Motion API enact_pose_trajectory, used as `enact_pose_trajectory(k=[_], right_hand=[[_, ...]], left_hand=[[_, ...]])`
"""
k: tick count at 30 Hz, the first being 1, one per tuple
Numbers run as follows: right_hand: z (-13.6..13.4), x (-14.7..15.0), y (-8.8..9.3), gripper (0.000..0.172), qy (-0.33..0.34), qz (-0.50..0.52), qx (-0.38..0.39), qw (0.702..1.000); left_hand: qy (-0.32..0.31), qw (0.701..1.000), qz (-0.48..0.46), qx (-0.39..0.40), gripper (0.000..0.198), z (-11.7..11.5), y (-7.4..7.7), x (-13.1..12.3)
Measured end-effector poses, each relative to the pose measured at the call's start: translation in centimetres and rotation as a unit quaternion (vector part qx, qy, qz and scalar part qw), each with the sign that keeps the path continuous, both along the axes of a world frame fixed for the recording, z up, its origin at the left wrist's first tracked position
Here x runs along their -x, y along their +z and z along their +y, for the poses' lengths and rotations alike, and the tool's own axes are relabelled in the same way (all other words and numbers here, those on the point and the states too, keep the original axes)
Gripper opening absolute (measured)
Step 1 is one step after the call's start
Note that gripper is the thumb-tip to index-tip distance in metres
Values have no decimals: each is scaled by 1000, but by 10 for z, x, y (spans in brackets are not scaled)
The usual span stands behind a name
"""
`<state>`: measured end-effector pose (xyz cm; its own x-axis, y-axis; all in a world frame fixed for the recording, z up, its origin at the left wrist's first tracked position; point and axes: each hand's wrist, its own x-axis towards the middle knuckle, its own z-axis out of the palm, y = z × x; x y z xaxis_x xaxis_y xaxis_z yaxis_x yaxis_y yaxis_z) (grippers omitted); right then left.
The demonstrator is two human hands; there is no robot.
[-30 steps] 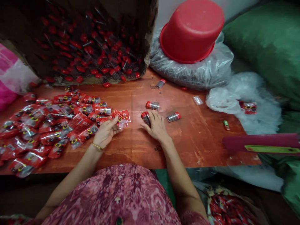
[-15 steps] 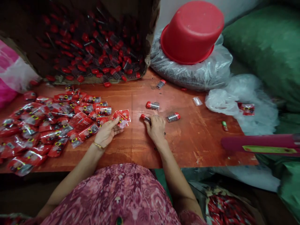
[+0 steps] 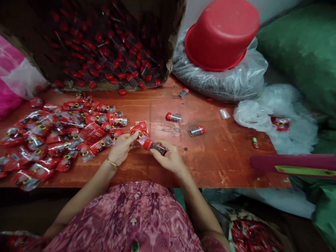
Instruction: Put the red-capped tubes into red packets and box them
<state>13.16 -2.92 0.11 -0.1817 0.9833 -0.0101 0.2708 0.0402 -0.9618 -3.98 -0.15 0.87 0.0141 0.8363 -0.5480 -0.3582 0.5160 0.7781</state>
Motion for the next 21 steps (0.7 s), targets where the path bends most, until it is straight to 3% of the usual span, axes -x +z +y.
enact_pose_trajectory(k=[5,10,15,21], right_hand=[[0,4,-3,16,-4,8,4,1000],[-5,6,6,15,-5,33,22,999],[-7,8,12,17,-2,57,31,998],[-2,8,16,24,2,81,117,990]], left_hand=[[-2,998,45,-40,36,-2,-2,-2],[19,997,42,-60,43,0,-2,-2],[-6,995,56,-83,44,1,-4,-2],[-25,987,98,-126,37,0,-1,-1]])
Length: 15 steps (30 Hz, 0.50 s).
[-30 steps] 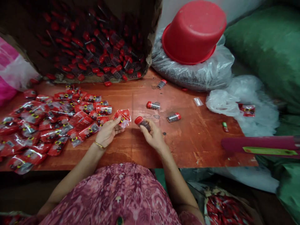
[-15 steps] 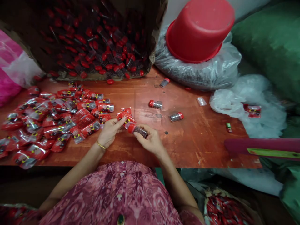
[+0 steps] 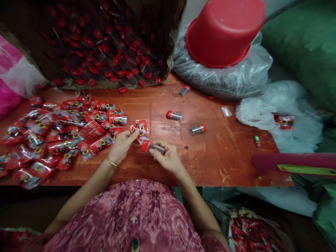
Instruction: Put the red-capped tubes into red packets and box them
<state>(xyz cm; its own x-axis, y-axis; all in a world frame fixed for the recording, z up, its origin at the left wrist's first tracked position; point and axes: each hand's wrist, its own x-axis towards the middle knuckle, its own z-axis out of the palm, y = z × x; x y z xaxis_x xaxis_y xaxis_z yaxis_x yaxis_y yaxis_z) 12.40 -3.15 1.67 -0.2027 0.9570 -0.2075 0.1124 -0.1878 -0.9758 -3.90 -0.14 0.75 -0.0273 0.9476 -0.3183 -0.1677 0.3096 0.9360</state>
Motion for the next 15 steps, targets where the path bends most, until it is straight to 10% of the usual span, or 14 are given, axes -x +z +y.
enact_pose_trajectory(k=[15], right_hand=[[0,7,-16,24,-54,18,-47,997]], left_hand=[[20,996,-90,-19,28,-9,-8,-14]])
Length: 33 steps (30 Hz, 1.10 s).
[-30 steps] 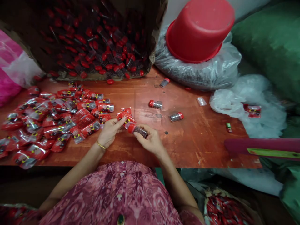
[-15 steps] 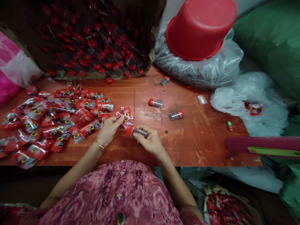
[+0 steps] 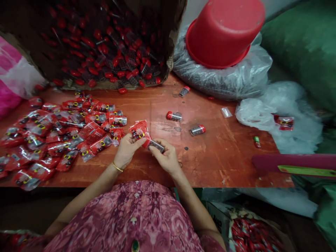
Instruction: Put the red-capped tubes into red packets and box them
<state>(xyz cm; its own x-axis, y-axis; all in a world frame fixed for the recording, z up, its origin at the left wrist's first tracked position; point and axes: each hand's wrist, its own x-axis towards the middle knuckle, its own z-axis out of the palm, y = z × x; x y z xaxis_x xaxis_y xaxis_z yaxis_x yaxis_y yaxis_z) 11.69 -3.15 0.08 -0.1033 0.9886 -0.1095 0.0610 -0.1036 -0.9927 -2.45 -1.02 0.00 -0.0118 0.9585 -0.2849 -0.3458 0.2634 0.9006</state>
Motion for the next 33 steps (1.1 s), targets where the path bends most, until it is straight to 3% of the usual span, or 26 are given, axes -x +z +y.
enact_pose_trajectory(k=[3,6,14,18,21,29,31,33], right_hand=[[-3,3,-7,24,-23,-9,-20,999],[-6,8,-16,25,-43,-5,-31,999],[6,10,-16,28,34,-12,-26,999],[8,13,-12,35,68,64,7,996],[4,13,-12,39,54,94,20,994],[20,22,-27,47,-8,20,10,1000],[26,26,-26,49,5,-48,-33,998],[33,22,-20,42,33,-128,-86,987]], left_hand=[[-23,999,-26,19,27,-2,-1,-4],[-3,996,-66,55,31,-4,1,-8],[-19,995,-67,66,26,-1,2,-6],[-24,995,-85,53,26,6,5,1],[-17,994,-94,55,28,7,7,2],[-100,983,-107,114,39,-6,-2,-2],[-109,980,-97,138,42,-7,-1,8],[-75,985,-77,134,38,-3,3,28]])
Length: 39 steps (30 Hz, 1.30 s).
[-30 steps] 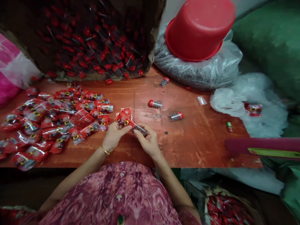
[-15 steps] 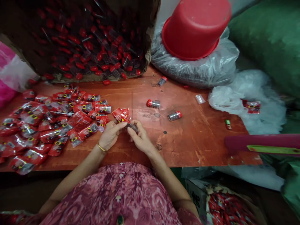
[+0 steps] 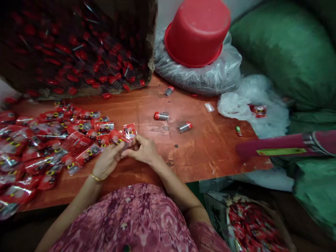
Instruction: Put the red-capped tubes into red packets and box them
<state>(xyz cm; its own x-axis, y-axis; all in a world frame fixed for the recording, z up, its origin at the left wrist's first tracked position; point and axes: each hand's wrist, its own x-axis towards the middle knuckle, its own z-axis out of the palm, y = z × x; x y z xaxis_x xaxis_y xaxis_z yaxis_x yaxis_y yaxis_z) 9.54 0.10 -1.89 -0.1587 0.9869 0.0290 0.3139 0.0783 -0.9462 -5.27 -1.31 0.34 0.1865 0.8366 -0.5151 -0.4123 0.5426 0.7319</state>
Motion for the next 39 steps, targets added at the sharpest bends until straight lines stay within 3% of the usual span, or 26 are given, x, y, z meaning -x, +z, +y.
enact_pose_trajectory(k=[1,3,4,6,7,8,9,11,12,13,14,16,18,20,22,26,30,37,39], right_hand=[[4,-7,3,39,-7,-47,-23,999],[11,-33,8,37,-100,-159,-55,981],[15,-49,7,37,-183,-228,-58,955],[21,-83,0,42,-327,-358,-31,874],[24,-96,-7,47,-355,-401,-6,845],[25,-106,-14,50,-351,-426,10,834],[26,-111,-22,52,-328,-441,10,835],[24,-107,-36,52,-249,-449,-18,858],[21,-100,-40,52,-205,-447,-41,870],[18,-91,-44,51,-168,-442,-66,879],[16,-82,-45,51,-138,-435,-89,886],[11,-65,-46,50,-108,-416,-128,894],[8,-54,-44,49,-101,-394,-160,899],[6,-50,-40,45,-99,-369,-194,903],[4,-47,-36,39,-100,-342,-234,905],[1,-35,-24,23,-98,-274,-282,914],[1,-14,-13,22,-88,-195,-235,948],[16,9,-10,27,-112,-56,-76,989],[19,10,-10,24,-98,2,-53,994]], left_hand=[[33,999,9,-3,34,4,3,14],[159,987,21,-21,29,13,11,45],[249,968,17,-32,30,17,15,60],[398,916,-1,-53,39,23,22,84],[428,901,-6,-64,45,24,23,89],[427,901,-4,-72,51,24,22,89],[404,911,13,-80,55,23,20,85],[296,945,97,-100,52,21,11,64],[222,949,179,-130,45,21,5,50],[146,934,276,-172,41,23,-2,36],[71,897,377,-221,37,25,-9,23],[-25,785,542,-297,31,33,-21,6],[-90,689,636,-335,25,42,-29,-2],[-131,635,676,-351,22,49,-34,-2],[-141,612,691,-358,23,50,-38,0],[-108,605,699,-366,28,41,-40,0],[-77,621,688,-367,29,31,-35,-3],[-9,693,621,-366,27,25,-20,-6],[22,729,579,-364,29,24,-18,-7]])
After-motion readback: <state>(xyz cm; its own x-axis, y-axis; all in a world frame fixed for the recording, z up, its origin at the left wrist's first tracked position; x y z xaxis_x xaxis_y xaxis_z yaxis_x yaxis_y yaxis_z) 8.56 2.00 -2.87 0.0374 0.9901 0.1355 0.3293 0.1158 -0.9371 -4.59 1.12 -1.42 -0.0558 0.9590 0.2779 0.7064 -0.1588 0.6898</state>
